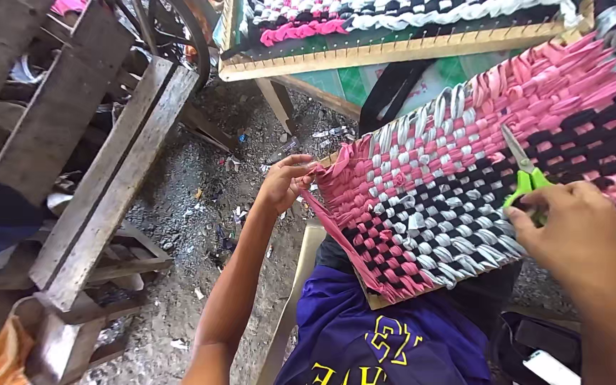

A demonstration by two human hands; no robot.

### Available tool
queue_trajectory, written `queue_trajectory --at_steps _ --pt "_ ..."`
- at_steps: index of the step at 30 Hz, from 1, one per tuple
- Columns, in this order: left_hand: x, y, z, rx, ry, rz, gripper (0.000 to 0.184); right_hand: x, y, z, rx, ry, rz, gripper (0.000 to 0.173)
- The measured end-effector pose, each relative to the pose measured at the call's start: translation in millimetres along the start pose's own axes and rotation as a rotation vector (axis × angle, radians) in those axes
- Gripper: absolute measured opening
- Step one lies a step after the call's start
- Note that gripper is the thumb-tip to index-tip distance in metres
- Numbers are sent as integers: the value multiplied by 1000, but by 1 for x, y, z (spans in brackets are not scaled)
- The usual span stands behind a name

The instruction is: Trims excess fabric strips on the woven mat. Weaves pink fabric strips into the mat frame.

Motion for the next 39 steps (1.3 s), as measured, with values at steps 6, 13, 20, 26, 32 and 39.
queue_trajectory --at_steps 6,13,20,26,32,39 --pt "-2 -7 -6 45 -44 -139 27 3 11 -9 -42 103 44 45" --pt "6 -15 -7 48 69 -151 25 2 42 9 -188 -23 -113 44" --pt "8 -15 -3 -11 127 -135 23 16 80 31 -81 -92 190 28" --pt "5 -12 -5 -5 131 -88 23 -7 -30 -13 118 -258 914 40" --pt "2 -16 -5 -12 128 -131 18 -118 -116 -45 -87 -906 1412 46" --pt "5 -17 -3 -20 139 -154 15 -152 -154 -42 -323 -1146 1427 44"
Point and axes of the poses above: each hand's wrist, its own z-axis towards the middle knuckle, its own x-axis out of the back of the hand, y = z × x, the point moved 9 cm from there along z, towards the middle knuckle, and after that the axes turned 10 degrees about z, right-handed, at the moved point
